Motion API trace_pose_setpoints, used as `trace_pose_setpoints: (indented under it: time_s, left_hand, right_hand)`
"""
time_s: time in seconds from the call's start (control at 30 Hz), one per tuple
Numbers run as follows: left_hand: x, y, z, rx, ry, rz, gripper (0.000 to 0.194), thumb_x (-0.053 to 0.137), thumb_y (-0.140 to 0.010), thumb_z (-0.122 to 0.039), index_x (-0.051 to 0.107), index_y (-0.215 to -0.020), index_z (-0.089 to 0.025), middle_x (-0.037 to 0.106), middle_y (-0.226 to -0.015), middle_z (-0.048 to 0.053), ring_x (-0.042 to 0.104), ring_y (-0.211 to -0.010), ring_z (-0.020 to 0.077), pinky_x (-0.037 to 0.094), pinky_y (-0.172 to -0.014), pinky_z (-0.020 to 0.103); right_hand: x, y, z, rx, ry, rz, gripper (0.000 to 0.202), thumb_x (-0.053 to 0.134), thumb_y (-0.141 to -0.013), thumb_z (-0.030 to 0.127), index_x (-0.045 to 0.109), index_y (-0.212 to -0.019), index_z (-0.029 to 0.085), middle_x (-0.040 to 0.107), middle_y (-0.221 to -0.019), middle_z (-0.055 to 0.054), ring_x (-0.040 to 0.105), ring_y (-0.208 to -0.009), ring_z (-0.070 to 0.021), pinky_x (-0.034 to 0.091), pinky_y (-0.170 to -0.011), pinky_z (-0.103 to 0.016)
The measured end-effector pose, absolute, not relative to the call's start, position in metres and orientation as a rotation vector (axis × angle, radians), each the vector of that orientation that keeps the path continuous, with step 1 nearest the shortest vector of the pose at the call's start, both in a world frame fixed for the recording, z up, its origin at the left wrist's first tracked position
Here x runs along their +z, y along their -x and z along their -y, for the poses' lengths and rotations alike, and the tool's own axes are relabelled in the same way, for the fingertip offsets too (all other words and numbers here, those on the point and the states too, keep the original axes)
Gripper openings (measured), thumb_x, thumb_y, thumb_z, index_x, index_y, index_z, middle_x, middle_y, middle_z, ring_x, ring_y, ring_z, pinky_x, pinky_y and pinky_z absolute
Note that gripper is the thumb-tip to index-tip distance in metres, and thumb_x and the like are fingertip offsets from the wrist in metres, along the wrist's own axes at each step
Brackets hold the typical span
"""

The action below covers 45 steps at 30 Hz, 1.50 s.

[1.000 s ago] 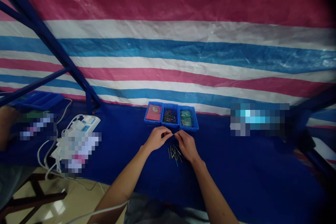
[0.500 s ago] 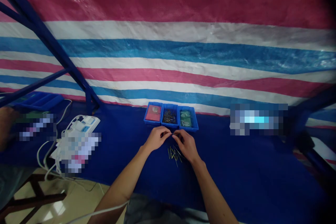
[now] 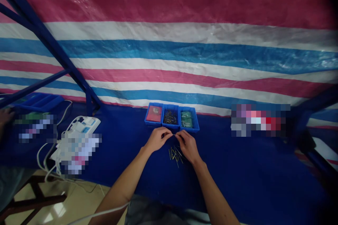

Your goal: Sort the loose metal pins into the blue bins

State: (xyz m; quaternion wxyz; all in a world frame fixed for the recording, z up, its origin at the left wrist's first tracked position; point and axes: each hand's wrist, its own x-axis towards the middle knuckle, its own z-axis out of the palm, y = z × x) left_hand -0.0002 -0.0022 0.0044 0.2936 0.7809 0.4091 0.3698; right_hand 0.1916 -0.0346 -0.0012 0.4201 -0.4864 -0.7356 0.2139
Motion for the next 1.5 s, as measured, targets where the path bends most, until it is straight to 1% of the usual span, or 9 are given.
trace_pose_setpoints:
  time_s: [0.3,0.57,0.93,1.03,1.2,1.37,1.5]
  left_hand:
    - [0.0048,-0.0003,0.0022,0.983,-2.081,-1.101,0.025,0.059,-0.096,-0.035,0.073,-0.088,-0.016,0.068,-0.078,0.004,0.057,-0.067,0.0136,0.043,-0.065,0.024]
    - [0.0053,-0.0001,0.0027,0.984,-2.081,-1.101,0.024,0.059,-0.096,-0.034,0.073,-0.087,-0.016,0.068,-0.079,0.004,0.057,-0.068,0.0135,0.043,-0.065,0.024]
    - [0.0056,0.0001,0.002,0.978,-2.08,-1.088,0.025,0.058,-0.096,-0.036,0.072,-0.088,-0.016,0.068,-0.079,0.004,0.057,-0.068,0.0139,0.043,-0.065,0.024]
    - [0.0054,0.0001,0.002,0.983,-2.082,-1.086,0.025,0.058,-0.096,-0.035,0.072,-0.088,-0.016,0.068,-0.079,0.004,0.058,-0.068,0.0139,0.043,-0.066,0.024]
    - [0.0057,0.0004,0.0026,0.976,-2.079,-1.095,0.026,0.058,-0.096,-0.036,0.072,-0.088,-0.016,0.068,-0.079,0.004,0.057,-0.068,0.0138,0.043,-0.065,0.024]
    - [0.0056,0.0007,0.0024,0.981,-2.075,-1.098,0.025,0.059,-0.096,-0.034,0.072,-0.087,-0.016,0.067,-0.077,0.003,0.056,-0.066,0.0131,0.042,-0.064,0.023]
    - [0.0056,0.0004,0.0022,0.983,-2.072,-1.094,0.024,0.058,-0.096,-0.034,0.072,-0.088,-0.015,0.067,-0.076,0.003,0.056,-0.067,0.0132,0.042,-0.064,0.024]
  right_hand:
    - [0.0006,-0.1916,0.0347,0.522,1.251,1.882,0.033,0.038,-0.105,0.034,0.059,-0.084,0.021,0.06,-0.079,-0.004,0.058,-0.073,-0.0175,0.042,-0.068,-0.028]
    - [-0.0057,-0.1919,0.0333,0.468,1.308,1.911,0.042,0.035,-0.106,0.038,0.048,-0.07,0.022,0.052,-0.066,0.0,0.05,-0.06,-0.0147,0.034,-0.059,-0.027]
    - [-0.0047,-0.1933,0.0343,0.498,1.333,1.893,0.047,0.035,-0.106,0.042,0.045,-0.064,0.022,0.052,-0.059,0.001,0.048,-0.054,-0.0139,0.033,-0.057,-0.027]
    - [-0.0027,-0.1933,0.0345,0.503,1.313,1.881,0.045,0.036,-0.105,0.041,0.047,-0.066,0.022,0.052,-0.061,0.001,0.049,-0.056,-0.0143,0.034,-0.058,-0.027]
    - [0.001,-0.1932,0.0351,0.55,1.238,1.837,0.037,0.038,-0.105,0.039,0.057,-0.078,0.021,0.061,-0.075,-0.003,0.058,-0.07,-0.0175,0.042,-0.066,-0.028]
    - [0.0009,-0.1931,0.0354,0.564,1.218,1.796,0.028,0.044,-0.103,0.035,0.064,-0.088,0.021,0.063,-0.082,-0.005,0.06,-0.076,-0.0193,0.045,-0.071,-0.03]
    - [0.0002,-0.1925,0.0351,0.571,1.213,1.766,0.027,0.045,-0.102,0.035,0.066,-0.092,0.022,0.064,-0.085,-0.006,0.061,-0.078,-0.0203,0.047,-0.072,-0.031]
